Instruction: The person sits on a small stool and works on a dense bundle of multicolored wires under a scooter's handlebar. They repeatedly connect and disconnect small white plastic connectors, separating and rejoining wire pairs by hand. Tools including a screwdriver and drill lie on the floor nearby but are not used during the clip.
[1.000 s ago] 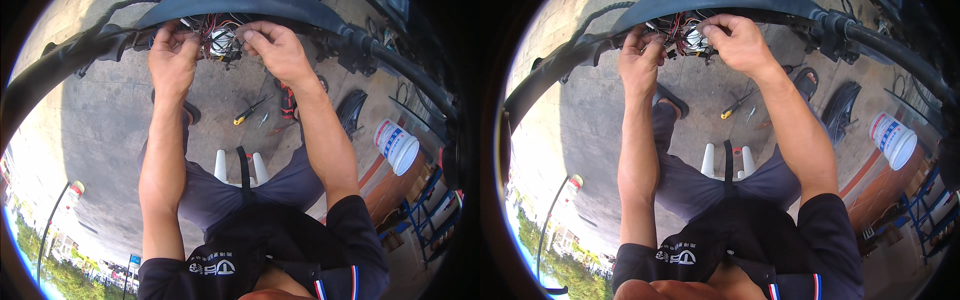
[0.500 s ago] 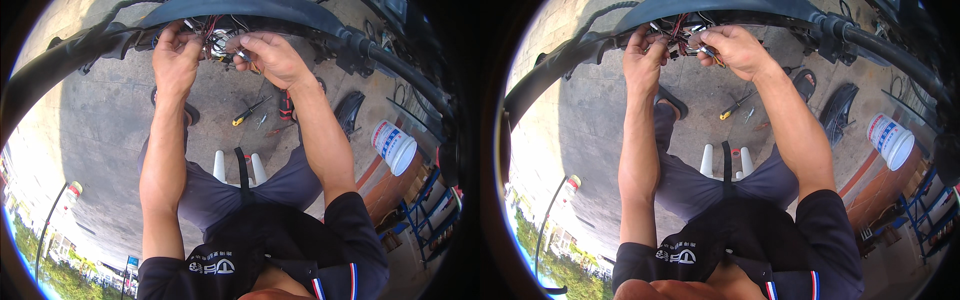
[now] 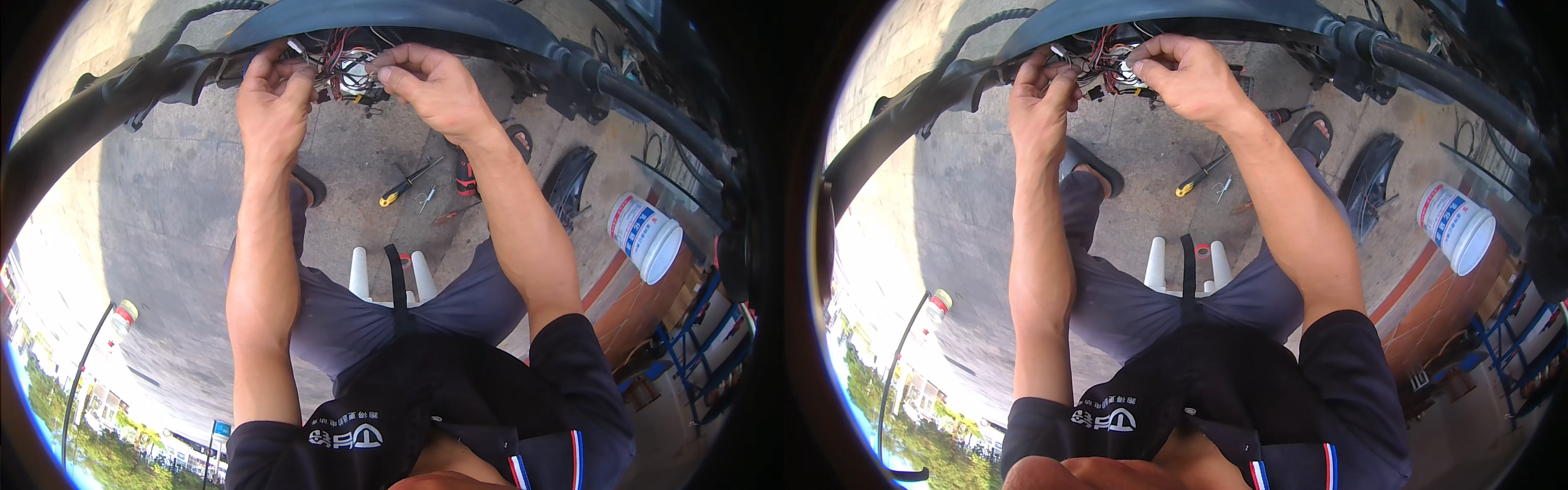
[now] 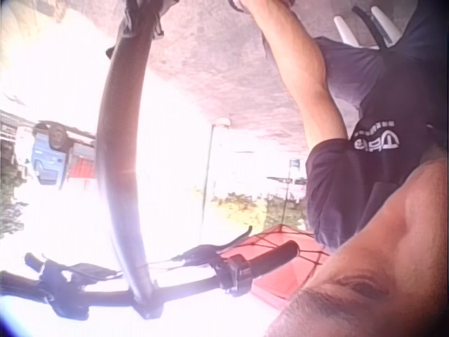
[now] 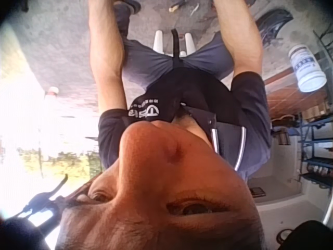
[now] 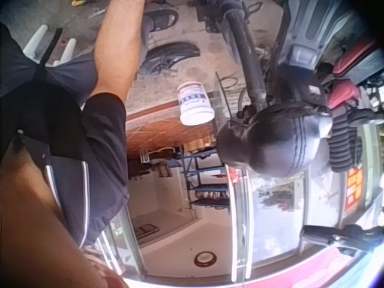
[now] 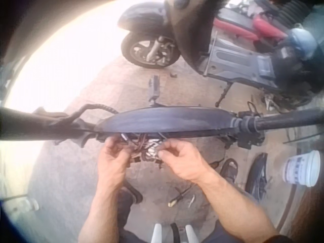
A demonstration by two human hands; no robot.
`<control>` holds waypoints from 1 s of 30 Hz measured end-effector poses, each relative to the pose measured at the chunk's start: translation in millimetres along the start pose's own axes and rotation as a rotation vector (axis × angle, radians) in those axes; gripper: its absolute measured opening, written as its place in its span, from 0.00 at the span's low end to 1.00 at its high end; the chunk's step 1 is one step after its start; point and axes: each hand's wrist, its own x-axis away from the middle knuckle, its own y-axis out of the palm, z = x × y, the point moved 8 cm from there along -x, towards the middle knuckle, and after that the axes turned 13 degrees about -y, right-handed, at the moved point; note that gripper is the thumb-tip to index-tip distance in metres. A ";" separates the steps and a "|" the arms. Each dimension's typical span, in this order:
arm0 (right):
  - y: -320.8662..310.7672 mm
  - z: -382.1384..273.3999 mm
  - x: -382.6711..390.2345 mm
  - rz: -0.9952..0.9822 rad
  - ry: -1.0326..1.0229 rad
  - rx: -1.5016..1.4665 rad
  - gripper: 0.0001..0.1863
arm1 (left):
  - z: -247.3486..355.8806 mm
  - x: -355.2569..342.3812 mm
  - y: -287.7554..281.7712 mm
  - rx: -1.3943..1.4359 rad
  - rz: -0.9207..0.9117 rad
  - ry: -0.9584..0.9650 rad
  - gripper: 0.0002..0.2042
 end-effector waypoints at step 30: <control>6.0 3.7 -3.2 0.027 0.005 0.057 0.08 | -7.6 -6.8 -44.4 -0.015 0.212 0.012 0.12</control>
